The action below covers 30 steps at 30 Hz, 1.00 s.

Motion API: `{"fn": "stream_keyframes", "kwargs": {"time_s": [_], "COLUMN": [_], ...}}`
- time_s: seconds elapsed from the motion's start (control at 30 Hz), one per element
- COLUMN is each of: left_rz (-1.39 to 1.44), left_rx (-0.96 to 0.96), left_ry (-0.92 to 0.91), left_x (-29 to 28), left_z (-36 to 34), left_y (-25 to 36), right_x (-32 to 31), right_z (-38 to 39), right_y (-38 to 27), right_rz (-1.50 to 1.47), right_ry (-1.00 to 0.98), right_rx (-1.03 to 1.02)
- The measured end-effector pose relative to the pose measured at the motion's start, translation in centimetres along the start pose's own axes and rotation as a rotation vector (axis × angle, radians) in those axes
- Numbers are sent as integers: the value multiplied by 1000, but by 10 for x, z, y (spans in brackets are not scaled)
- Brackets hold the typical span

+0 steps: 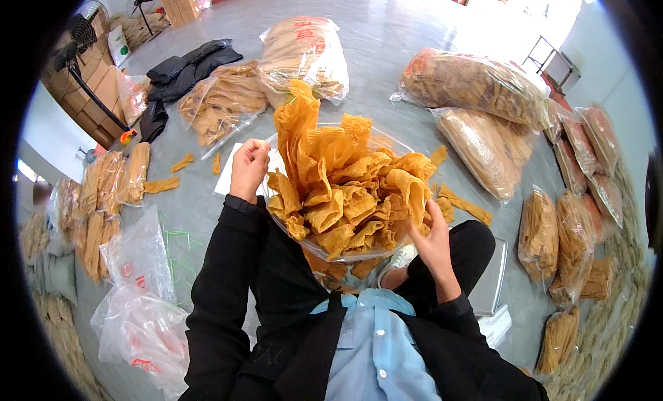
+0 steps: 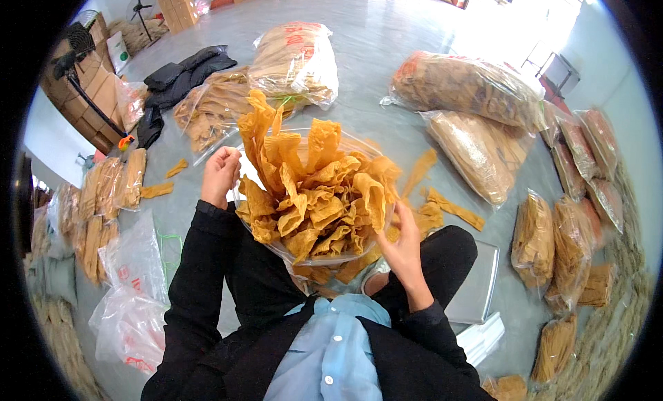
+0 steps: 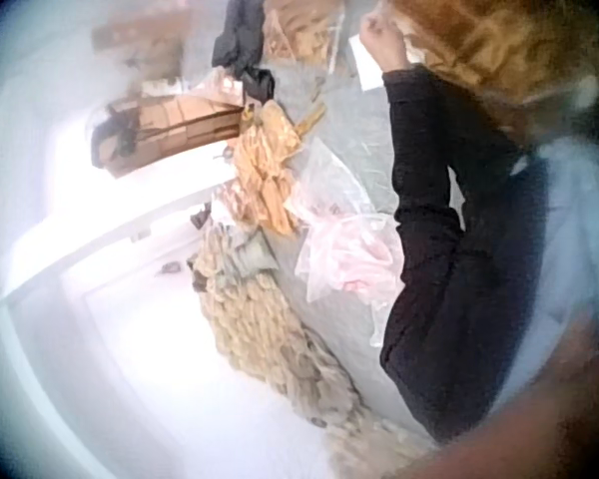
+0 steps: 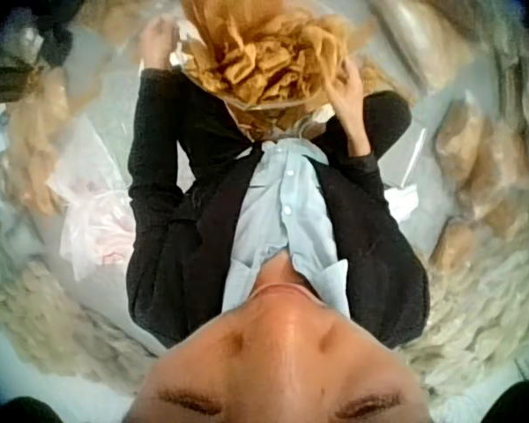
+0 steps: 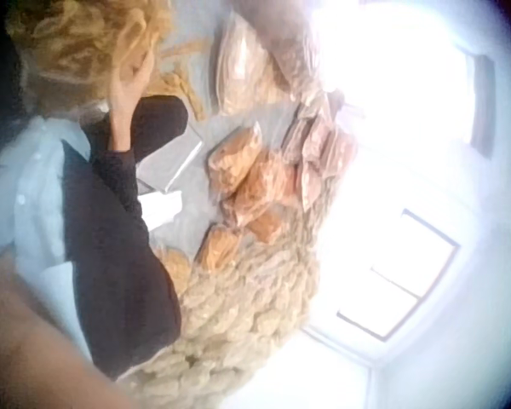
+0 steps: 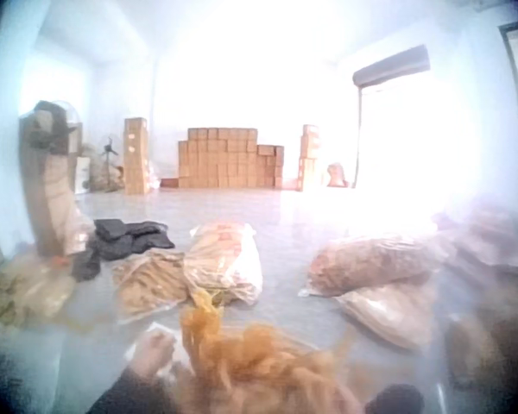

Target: The person sits on the floor and packs dried yellow strips into clear plastic bags. They gather the strips from a pile, place them into a bag, and then weigh the bag on a digital scale. The person repeats this process, handling the strips and bags by hand.

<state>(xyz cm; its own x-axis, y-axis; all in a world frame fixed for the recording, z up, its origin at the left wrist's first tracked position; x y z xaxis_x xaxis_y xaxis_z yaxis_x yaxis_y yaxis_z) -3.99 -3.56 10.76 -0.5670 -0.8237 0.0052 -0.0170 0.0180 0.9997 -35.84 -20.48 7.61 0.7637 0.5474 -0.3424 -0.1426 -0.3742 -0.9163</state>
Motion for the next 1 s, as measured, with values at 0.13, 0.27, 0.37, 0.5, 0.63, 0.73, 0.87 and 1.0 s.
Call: {"fn": "stream_keyframes", "kwargs": {"time_s": [0.13,0.27,0.37,0.5,0.63,0.73,0.87,1.0], "left_rz": [-282,-619,-464,-376,-27,-522,-359,-38], "left_rx": [102,465,303,674,538,829,502,101], "left_ry": [-100,-20,-49,106,279,298,-126,-33], "left_x": [3,9,-2,5,-2,-9,-7,30], "left_z": [2,-18,-40,16,50,33,6,58], "left_y": [1,-1,14,134,157,105,31,56], "right_x": [-1,-12,-33,-75,-100,-66,-69,-100], "right_z": [11,-4,-46,-44,-30,-50,-70,-31], "right_y": [-8,21,10,-98,-154,-122,-51,-57], "right_rz": [442,40,-385,-238,-318,-245,-234,-266], "right_ry": [-14,-155,46,390,488,370,216,509], "right_rx": [-35,129,133,-144,-311,-359,70,-94]}}
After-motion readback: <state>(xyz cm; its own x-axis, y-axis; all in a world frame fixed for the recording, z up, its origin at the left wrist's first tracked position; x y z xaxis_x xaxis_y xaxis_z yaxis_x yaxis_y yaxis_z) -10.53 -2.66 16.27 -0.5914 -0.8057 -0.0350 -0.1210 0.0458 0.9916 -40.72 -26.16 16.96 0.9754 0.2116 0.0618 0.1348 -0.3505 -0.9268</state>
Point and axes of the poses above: each hand's wrist, its own z-axis away from the middle knuckle, its own x-axis out of the palm, y = z × x, the point moved 3 cm from there along -z, towards the middle knuckle
